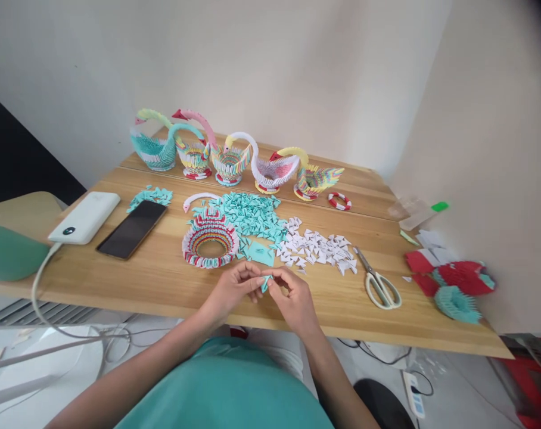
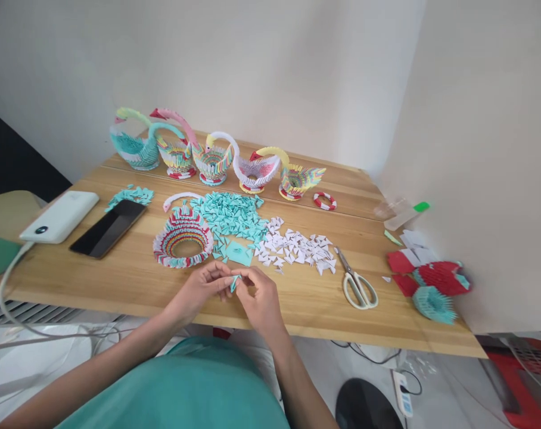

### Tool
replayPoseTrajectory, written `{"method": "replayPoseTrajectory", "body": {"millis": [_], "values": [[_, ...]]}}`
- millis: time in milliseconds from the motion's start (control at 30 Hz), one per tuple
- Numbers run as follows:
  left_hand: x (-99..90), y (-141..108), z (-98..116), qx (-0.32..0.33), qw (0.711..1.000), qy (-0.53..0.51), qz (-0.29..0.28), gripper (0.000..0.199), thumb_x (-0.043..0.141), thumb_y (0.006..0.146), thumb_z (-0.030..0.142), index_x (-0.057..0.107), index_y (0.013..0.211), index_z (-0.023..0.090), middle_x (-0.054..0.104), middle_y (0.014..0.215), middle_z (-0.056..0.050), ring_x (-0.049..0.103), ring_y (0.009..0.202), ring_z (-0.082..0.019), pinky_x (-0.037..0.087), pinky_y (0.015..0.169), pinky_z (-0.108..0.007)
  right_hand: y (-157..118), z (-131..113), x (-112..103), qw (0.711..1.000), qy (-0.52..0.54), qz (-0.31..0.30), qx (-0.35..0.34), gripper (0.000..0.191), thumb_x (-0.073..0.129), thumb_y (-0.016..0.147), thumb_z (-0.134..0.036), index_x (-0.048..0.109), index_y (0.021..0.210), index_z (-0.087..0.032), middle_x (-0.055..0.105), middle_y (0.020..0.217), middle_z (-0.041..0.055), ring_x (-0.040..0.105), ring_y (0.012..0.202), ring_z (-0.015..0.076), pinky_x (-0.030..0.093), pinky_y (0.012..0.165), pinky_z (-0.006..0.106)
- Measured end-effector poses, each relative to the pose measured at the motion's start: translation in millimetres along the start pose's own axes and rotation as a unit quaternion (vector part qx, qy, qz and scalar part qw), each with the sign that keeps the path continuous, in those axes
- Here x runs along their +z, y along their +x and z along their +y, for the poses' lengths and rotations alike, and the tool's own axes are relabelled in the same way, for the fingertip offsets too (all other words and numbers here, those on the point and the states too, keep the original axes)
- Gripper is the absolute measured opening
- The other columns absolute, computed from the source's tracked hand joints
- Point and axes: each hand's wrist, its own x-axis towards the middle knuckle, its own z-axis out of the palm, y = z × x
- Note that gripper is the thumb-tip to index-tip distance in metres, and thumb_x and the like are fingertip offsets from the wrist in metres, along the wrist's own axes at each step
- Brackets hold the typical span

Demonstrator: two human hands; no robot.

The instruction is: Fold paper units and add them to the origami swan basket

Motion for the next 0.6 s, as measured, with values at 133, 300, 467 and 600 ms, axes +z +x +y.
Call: {"method": "replayPoseTrajectory", "body": {"millis": [133, 300, 467, 600], "values": [[-2.9, 0, 1, -0.019, 0.996, -0.087, -0.009, 0.032, 0.079, 0.073, 0.036, 0.058, 0.084, 0.014, 0.062, 0.064, 0.003, 0.058, 0.056, -0.008, 0.045, 0.053, -0.018, 0, 1, 3, 0.997, 0.066, -0.011, 0.026, 0.017, 0.058, 0.087, -0.026, 0.071, 0.096, -0.020, 0.072, 0.087, 0.0038, 0.066, 0.077, 0.0168, 0.052, 0.075, 0.029], [-2.8, -2, 8, -0.068, 0.983, -0.168, -0.023, 0.035, 0.084, 0.068, 0.035, 0.059, 0.083, 0.015, 0.061, 0.062, 0.004, 0.056, 0.052, -0.006, 0.042, 0.047, -0.015, 1, -4, 3, 0.977, 0.198, -0.055, 0.062, 0.016, 0.060, 0.088, -0.030, 0.068, 0.098, -0.020, 0.071, 0.075, 0.0011, 0.067, 0.070, 0.0153, 0.054, 0.072, 0.028], [-0.7, -3, 13, -0.092, 0.975, -0.199, -0.033, 0.034, 0.085, 0.066, 0.033, 0.060, 0.080, 0.015, 0.061, 0.061, 0.004, 0.055, 0.050, -0.005, 0.042, 0.047, -0.014, 1, -7, 5, 0.966, 0.242, -0.059, 0.068, 0.015, 0.062, 0.086, -0.031, 0.068, 0.096, -0.020, 0.071, 0.070, 0.0001, 0.068, 0.067, 0.0156, 0.055, 0.070, 0.029], [-1.3, -2, 14, -0.105, 0.969, -0.220, -0.033, 0.034, 0.087, 0.064, 0.030, 0.061, 0.079, 0.015, 0.061, 0.062, 0.004, 0.056, 0.049, -0.005, 0.042, 0.045, -0.013, 2, -9, 6, 0.966, 0.243, -0.055, 0.065, 0.016, 0.065, 0.085, -0.033, 0.069, 0.094, -0.020, 0.071, 0.069, 0.0002, 0.069, 0.067, 0.0160, 0.056, 0.070, 0.030]]}}
